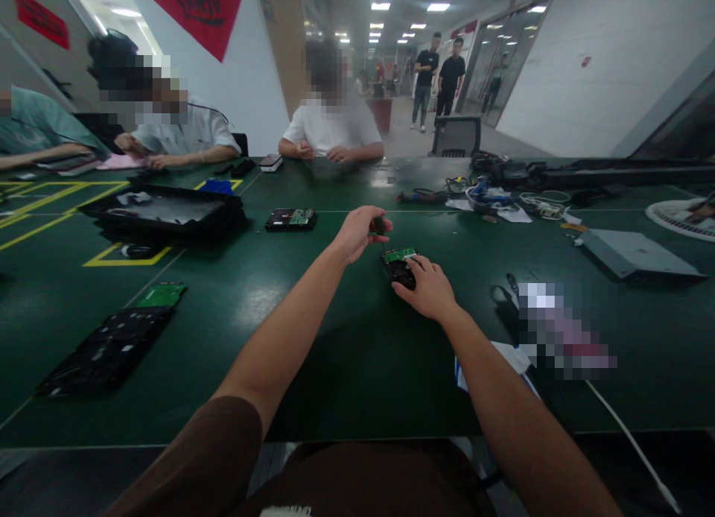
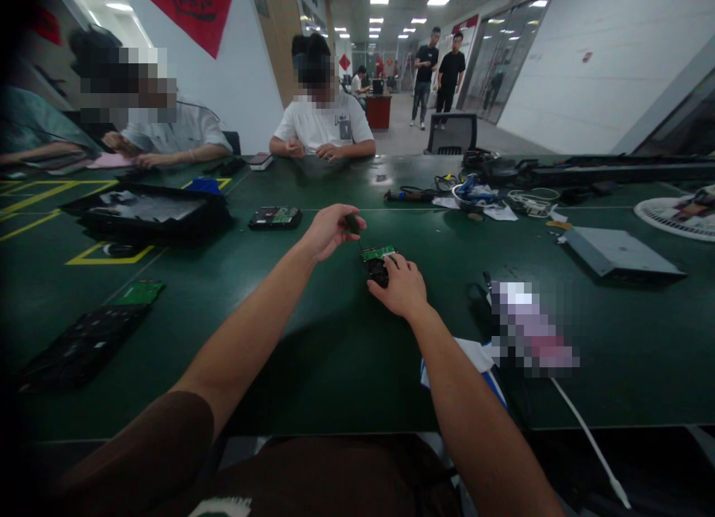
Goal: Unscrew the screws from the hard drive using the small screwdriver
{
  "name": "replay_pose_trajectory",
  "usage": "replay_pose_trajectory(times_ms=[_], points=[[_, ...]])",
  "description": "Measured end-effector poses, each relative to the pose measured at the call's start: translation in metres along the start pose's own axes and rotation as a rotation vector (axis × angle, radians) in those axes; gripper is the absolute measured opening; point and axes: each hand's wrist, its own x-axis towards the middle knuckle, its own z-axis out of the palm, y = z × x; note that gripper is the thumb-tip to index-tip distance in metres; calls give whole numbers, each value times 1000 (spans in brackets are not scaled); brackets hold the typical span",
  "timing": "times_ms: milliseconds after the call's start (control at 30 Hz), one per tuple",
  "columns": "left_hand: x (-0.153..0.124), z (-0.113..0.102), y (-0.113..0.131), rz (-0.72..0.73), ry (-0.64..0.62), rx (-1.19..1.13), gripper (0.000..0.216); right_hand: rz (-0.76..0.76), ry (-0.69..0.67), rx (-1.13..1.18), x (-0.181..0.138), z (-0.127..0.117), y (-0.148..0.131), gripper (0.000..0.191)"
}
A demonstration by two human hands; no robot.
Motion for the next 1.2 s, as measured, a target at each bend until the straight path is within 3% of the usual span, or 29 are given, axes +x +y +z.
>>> replay_pose_trajectory(times_ms=[100,433,633,867,1033,1200], points=[[1,1,-2,-43,-7,-108,16,-3,12,-3,0,0,0,79],[3,0,-2,-49,-28,-34,18,3,4,-2,0,1,1,81],[6,-1,-4,55,150,75,16,14,-9,-2,0,-1,-1,81],[0,3,1,14,22,55,19,7,-6,-1,-1,-3,-2,81],[3,-1,-2,-65,70,-91,17,17,-11,12,-1,-2,-2,79],[4,-4,-2,-17,87,40,22,10,-16,7,0,-2,-2,81]])
